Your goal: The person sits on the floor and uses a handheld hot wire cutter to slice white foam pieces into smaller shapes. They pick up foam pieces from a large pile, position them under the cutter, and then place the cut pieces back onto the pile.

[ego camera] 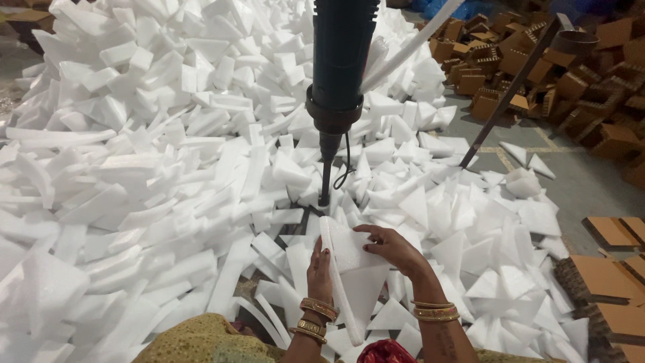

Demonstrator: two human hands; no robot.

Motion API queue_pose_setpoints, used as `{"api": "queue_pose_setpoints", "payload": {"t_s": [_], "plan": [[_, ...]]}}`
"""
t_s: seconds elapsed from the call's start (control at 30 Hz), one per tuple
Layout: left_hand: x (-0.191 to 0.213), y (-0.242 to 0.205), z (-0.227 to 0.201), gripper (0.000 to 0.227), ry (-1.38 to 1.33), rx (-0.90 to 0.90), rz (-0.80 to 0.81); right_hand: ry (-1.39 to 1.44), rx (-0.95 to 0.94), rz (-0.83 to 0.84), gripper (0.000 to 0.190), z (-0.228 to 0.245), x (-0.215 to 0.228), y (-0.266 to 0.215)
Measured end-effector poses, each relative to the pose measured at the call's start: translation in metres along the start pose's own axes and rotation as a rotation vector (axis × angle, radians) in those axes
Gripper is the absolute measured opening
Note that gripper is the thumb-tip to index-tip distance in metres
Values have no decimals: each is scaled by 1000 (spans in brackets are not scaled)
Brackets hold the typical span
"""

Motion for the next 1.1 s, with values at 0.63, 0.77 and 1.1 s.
{"api": "queue_pose_setpoints", "payload": {"t_s": [0.63,0.77,1.1], "plan": [[26,1,75,57,-33,217,-154,137,-39,30,48,-46,3,15],[14,-3,62,58,55,198,-108,127,-23,42,47,-52,4,17],[-15,-7,14,56,17,181,-95,210,-25,37,46,-32,2,14]]}}
Point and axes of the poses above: each hand's wrist, its own y-axis towards the middle knuckle, its own x-axis out of the back of the hand, z = x × y, the point moved 10 cm from there along y, towards the middle knuckle, and after that the axes turned 6 degrees about z, right-handed, at the moved point
